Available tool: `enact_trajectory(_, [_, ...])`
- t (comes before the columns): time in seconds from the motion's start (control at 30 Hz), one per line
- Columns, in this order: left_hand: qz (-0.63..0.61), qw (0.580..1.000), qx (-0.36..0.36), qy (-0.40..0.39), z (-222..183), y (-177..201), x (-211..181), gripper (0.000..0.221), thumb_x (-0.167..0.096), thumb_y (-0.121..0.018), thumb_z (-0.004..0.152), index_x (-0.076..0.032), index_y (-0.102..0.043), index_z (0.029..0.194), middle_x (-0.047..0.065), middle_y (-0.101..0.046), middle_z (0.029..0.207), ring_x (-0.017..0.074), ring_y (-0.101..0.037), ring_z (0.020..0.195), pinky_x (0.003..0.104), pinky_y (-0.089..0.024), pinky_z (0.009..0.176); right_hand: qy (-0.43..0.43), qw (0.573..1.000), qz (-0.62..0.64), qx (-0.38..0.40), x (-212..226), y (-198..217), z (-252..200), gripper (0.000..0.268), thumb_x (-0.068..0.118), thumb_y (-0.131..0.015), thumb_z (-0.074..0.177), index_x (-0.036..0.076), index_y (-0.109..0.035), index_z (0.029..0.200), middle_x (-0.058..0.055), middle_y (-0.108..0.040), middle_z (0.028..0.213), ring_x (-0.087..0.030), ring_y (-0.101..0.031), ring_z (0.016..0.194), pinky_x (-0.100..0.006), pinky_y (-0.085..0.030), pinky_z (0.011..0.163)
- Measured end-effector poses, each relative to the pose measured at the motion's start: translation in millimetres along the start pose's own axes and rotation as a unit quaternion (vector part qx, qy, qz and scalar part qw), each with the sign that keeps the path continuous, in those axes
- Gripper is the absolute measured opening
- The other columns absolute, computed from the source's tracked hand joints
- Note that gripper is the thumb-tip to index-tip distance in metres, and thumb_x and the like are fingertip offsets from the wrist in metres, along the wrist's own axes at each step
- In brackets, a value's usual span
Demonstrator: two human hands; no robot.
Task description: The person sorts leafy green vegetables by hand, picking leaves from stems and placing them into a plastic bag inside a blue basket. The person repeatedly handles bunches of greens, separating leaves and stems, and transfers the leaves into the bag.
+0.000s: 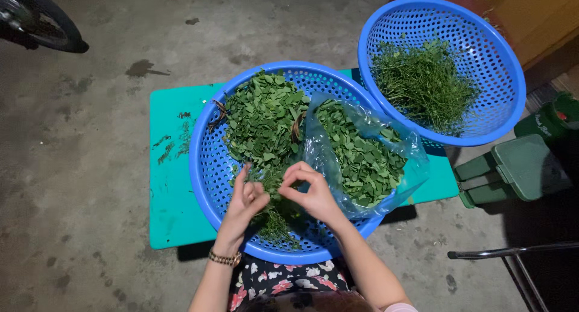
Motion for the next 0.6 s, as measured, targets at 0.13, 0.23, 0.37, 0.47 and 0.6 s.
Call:
enact_trajectory(0.13, [0.346, 0.932, -0.084, -0.065, -18, 8, -16, 0.090, -0.032, -0.086, 0.076, -0.008, -0.037, 0.148, 0.006, -0.061, 0.115, 0.0169, -0.061, 0.104, 0.030, -0.049, 0.089, -0.097, 0.994, 0.048, -0.004, -27, 9, -5, 0.009, 0.008, -0.082, 0.080, 0.003, -0.074, 0.081, -0.003, -0.066, 0.098, -0.013, -0.062, 0.092, -0.028, -0.047, 0.084])
enact_trajectory(0.23, [0.588, 0.789, -0.165, -0.073, -34, 6, -51, 0.061, -0.033, -0.089, 0.074, -0.007, -0.066, 0.125, 0.010, -0.063, 0.120, 0.0247, -0.062, 0.109, 0.039, -0.045, 0.091, -0.132, 0.985, 0.110, 0.001, -34, 10, -9, 0.008, 0.007, -0.080, 0.082, 0.003, -0.074, 0.081, -0.002, -0.065, 0.098, -0.011, -0.060, 0.090, -0.027, -0.046, 0.082])
enact_trajectory(0.37, [0.460, 0.860, -0.118, -0.188, -35, -17, -106, 0.041, -0.020, -0.082, 0.083, -0.005, -0.073, 0.120, 0.011, -0.070, 0.119, 0.0253, -0.068, 0.109, 0.038, -0.050, 0.093, -0.151, 0.969, 0.194, 0.032, -36, 4, -9, 0.008, 0.004, -0.078, 0.085, 0.001, -0.072, 0.082, -0.002, -0.066, 0.096, -0.011, -0.061, 0.091, -0.026, -0.046, 0.084])
enact_trajectory(0.47, [0.341, 0.916, -0.015, -0.211, -17, -33, -123, 0.040, -0.015, -0.079, 0.084, -0.004, -0.072, 0.122, 0.010, -0.073, 0.111, 0.0210, -0.070, 0.099, 0.031, -0.054, 0.088, -0.173, 0.954, 0.236, 0.071, -38, -9, -11, 0.007, 0.005, -0.077, 0.085, 0.001, -0.072, 0.084, -0.002, -0.066, 0.095, -0.011, -0.061, 0.089, -0.027, -0.047, 0.083])
enact_trajectory(0.6, [0.297, 0.937, 0.025, -0.182, 12, -41, -123, 0.015, -0.012, -0.077, 0.089, -0.003, -0.080, 0.102, 0.006, -0.079, 0.095, 0.0136, -0.073, 0.084, 0.026, -0.056, 0.076, -0.161, 0.956, 0.225, 0.095, -27, -15, -13, 0.012, 0.009, -0.077, 0.094, -0.001, -0.071, 0.091, -0.004, -0.067, 0.097, -0.011, -0.059, 0.090, -0.028, -0.046, 0.083])
Point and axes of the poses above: each hand's wrist, its own z-axis towards the middle knuckle, its own y-axis out of the back of the hand, x = y × z, the point moved 9 cm from there along z, towards the middle knuckle
